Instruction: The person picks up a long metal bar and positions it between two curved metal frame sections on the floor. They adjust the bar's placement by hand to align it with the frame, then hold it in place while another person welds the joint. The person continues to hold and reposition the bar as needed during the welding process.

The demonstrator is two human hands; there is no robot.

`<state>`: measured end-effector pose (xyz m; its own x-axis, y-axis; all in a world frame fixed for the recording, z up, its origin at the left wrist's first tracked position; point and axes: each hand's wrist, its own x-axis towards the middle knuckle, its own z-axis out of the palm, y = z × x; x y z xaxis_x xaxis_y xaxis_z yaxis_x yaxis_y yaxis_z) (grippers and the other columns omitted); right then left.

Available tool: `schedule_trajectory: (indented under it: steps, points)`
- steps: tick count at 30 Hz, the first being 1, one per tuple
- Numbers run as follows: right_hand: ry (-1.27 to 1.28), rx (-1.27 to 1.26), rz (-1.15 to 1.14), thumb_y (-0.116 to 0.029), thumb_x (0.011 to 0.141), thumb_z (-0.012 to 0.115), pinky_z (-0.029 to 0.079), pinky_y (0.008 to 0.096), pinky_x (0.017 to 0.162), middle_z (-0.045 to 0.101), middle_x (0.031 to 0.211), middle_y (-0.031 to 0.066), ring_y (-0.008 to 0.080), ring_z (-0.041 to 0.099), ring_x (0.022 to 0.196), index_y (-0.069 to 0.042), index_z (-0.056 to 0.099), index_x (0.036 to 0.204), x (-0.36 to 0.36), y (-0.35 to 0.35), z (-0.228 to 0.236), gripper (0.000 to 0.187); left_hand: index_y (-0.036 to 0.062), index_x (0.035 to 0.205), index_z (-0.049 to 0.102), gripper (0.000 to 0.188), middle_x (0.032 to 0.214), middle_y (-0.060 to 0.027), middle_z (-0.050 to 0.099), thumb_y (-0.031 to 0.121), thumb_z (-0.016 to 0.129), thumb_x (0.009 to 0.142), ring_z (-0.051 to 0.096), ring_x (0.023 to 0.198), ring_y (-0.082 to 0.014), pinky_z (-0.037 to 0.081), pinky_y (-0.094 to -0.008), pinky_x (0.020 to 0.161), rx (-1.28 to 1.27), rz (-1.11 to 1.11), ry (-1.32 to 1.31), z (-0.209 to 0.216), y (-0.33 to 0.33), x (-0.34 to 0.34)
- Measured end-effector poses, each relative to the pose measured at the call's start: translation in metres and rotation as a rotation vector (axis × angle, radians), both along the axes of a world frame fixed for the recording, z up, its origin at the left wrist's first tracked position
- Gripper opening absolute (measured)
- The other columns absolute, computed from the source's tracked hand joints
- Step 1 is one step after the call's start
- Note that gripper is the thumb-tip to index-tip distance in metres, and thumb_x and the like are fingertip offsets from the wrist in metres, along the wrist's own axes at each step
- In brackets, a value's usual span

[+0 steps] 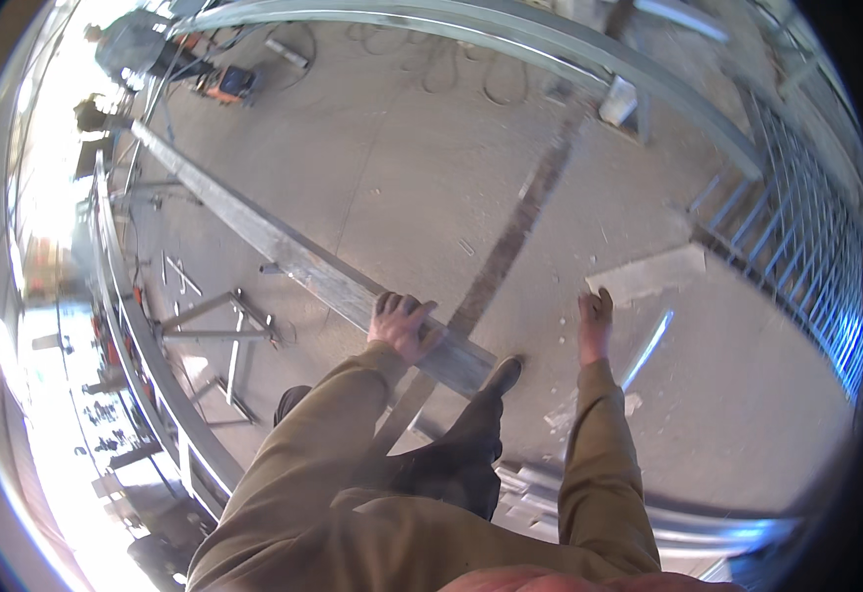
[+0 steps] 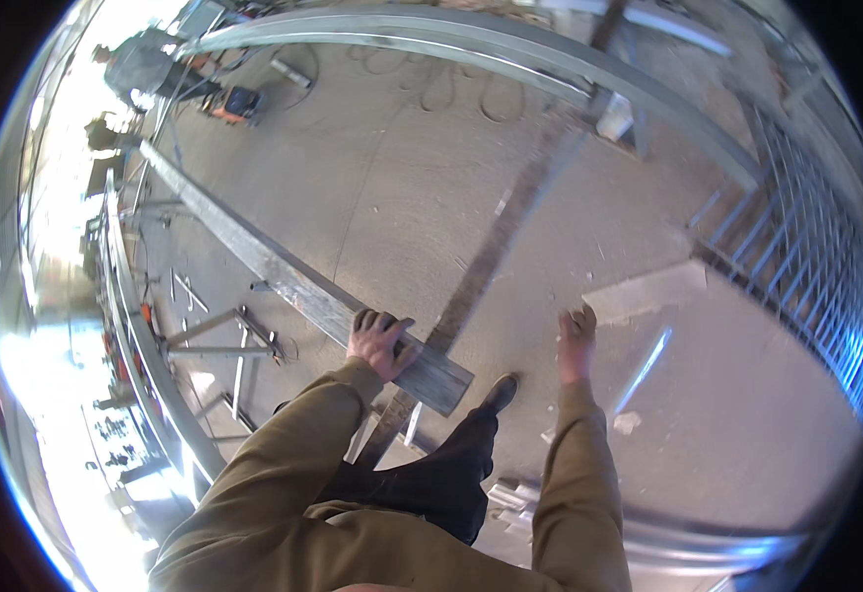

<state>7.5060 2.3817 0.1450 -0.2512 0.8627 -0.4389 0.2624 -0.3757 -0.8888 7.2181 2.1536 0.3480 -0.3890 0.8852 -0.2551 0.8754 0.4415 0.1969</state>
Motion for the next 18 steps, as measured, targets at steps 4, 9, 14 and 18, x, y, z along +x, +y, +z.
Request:
schedule_trajectory:
  steps: [4, 9, 14, 18]
  points:
    - [0.224, -0.223, -0.011, -0.036, 0.096, 0.074, 0.043, 0.0353, 0.108, 0.055, 0.141, 0.0164, 0.0266, 0.056, 0.124, 0.002, 0.025, 0.158, -0.159, 0.068, 0.086, 0.088, 0.0183, 0.134, 0.066, 0.060, 0.120, -0.0108, 0.066, 0.058, 0.063, 0.089, 0.054, 0.127, -0.0344, 0.030, -0.0531, 0.119, -0.101, 0.029, -0.065, 0.005, 0.000, -0.010]
    - [0.025, -0.168, -0.069, -0.029, 0.091, 0.079, 0.045, 0.0439, 0.109, 0.049, 0.149, 0.0230, 0.0338, 0.054, 0.134, 0.005, 0.032, 0.150, -0.253, 0.093, 0.101, 0.083, 0.0170, 0.134, 0.065, 0.062, 0.117, -0.0112, 0.067, 0.062, 0.061, 0.091, 0.054, 0.127, -0.0333, 0.028, -0.0522, 0.122, -0.053, 0.054, -0.156, 0.008, -0.007, -0.019]
    - [-0.154, -0.016, -0.133, -0.025, 0.094, 0.075, 0.049, 0.0470, 0.108, 0.056, 0.142, 0.0252, 0.0383, 0.059, 0.128, 0.008, 0.036, 0.145, -0.265, 0.083, 0.099, 0.073, 0.0148, 0.130, 0.066, 0.061, 0.117, -0.0105, 0.067, 0.060, 0.063, 0.090, 0.057, 0.124, -0.0320, 0.032, -0.0512, 0.120, 0.014, 0.055, -0.244, 0.008, -0.010, -0.028]
    - [-0.214, 0.086, -0.087, -0.024, 0.094, 0.074, 0.050, 0.0472, 0.108, 0.057, 0.142, 0.0249, 0.0378, 0.059, 0.128, 0.009, 0.039, 0.144, -0.266, 0.082, 0.097, 0.069, 0.0151, 0.129, 0.066, 0.061, 0.117, -0.0095, 0.067, 0.061, 0.063, 0.089, 0.057, 0.124, -0.0306, 0.033, -0.0509, 0.119, -0.008, 0.040, -0.227, 0.006, -0.009, -0.032]
